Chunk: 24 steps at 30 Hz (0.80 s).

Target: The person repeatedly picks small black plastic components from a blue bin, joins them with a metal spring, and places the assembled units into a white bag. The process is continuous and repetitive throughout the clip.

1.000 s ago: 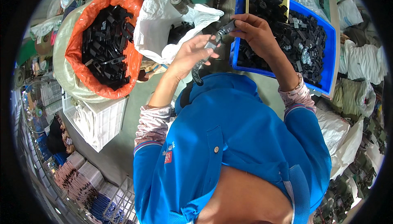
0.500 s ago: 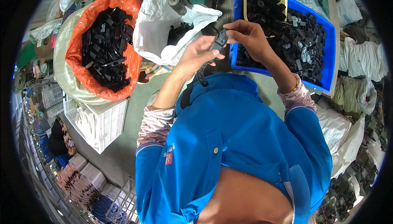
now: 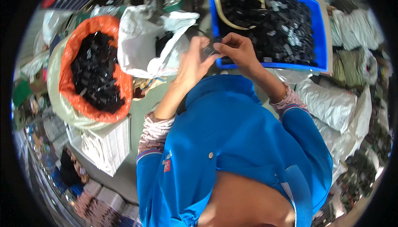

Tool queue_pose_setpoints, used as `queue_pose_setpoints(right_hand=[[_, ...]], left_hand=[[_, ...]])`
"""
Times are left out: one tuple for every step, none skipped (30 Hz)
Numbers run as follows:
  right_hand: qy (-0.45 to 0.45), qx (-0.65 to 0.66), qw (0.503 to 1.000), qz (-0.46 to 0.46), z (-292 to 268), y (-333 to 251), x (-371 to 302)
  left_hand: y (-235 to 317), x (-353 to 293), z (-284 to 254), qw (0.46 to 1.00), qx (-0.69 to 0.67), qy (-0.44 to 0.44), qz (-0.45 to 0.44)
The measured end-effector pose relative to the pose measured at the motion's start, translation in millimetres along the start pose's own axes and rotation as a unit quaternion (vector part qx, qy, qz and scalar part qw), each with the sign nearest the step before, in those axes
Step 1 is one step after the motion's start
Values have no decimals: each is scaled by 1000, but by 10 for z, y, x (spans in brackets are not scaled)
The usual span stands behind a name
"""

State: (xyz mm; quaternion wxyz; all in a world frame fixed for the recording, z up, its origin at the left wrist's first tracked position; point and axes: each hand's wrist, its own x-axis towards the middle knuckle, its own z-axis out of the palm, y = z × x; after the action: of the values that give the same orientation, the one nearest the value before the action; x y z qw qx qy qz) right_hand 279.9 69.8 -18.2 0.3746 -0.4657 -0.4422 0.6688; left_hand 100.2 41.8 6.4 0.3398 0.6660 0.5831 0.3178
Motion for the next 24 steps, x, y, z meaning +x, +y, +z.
queue_pose_setpoints(right_hand=[[19,25,999,-21,-28,58,-36],[40,49,997,-44,-61,92,-76],[49,65,996,-29,-85,87,-124],[60,87,994,-17,-110,55,-196],[74,95,992,-31,-106,78,-245],[86,101,990,-44,-122,102,-279],[81,108,990,-31,-168,92,-303],[72,116,991,-17,-212,94,-332],[62,123,990,-3,-266,95,-360],[76,70,994,-26,-386,83,-356],[91,16,995,-48,-591,57,-314],[106,-38,991,-71,-819,31,-265],[190,-185,954,-139,-1080,13,-198],[266,-326,884,-202,-1334,-5,-136],[305,-379,845,-221,-1514,-87,-97],[340,-429,801,-242,-1672,-172,-40],[348,-447,790,-235,-1855,-200,27],[354,-463,780,-228,-1939,-233,83],[353,-454,792,-204,-1993,-264,120],[342,-441,798,-227,-1967,-312,169],[313,-427,812,-245,-1911,-341,199],[282,-412,825,-263,-1824,-362,222],[249,-351,866,-254,-1686,-377,242],[217,-290,900,-243,-1543,-391,253]], left_hand=[[-20,-12,34,1000,-7,-15,22],[-30,4,44,998,-15,-32,45],[-14,18,49,995,-2,-20,98],[32,34,52,996,11,-56,71],[38,55,66,994,12,-75,76],[38,74,92,992,12,-92,81],[32,91,123,990,16,-95,103],[16,91,149,988,23,-97,121],[13,92,168,985,29,-98,139],[21,87,182,989,18,-90,119],[35,80,191,992,7,-83,99],[50,72,198,994,-5,-76,79],[51,63,197,996,-17,-75,51],[31,51,186,997,-29,-75,23],[6,42,175,997,-41,-71,-5],[-44,27,180,997,-51,-56,5],[-103,4,195,997,-61,-43,16],[-123,-20,187,997,-70,-30,25],[-121,-48,161,998,-48,-38,5],[-92,-51,144,996,-82,-33,-16],[-57,-54,138,992,-116,-26,-37],[-41,-60,141,987,-149,-19,-58],[-80,-65,170,981,-187,2,-43],[-103,-63,160,982,-181,-3,-48]])
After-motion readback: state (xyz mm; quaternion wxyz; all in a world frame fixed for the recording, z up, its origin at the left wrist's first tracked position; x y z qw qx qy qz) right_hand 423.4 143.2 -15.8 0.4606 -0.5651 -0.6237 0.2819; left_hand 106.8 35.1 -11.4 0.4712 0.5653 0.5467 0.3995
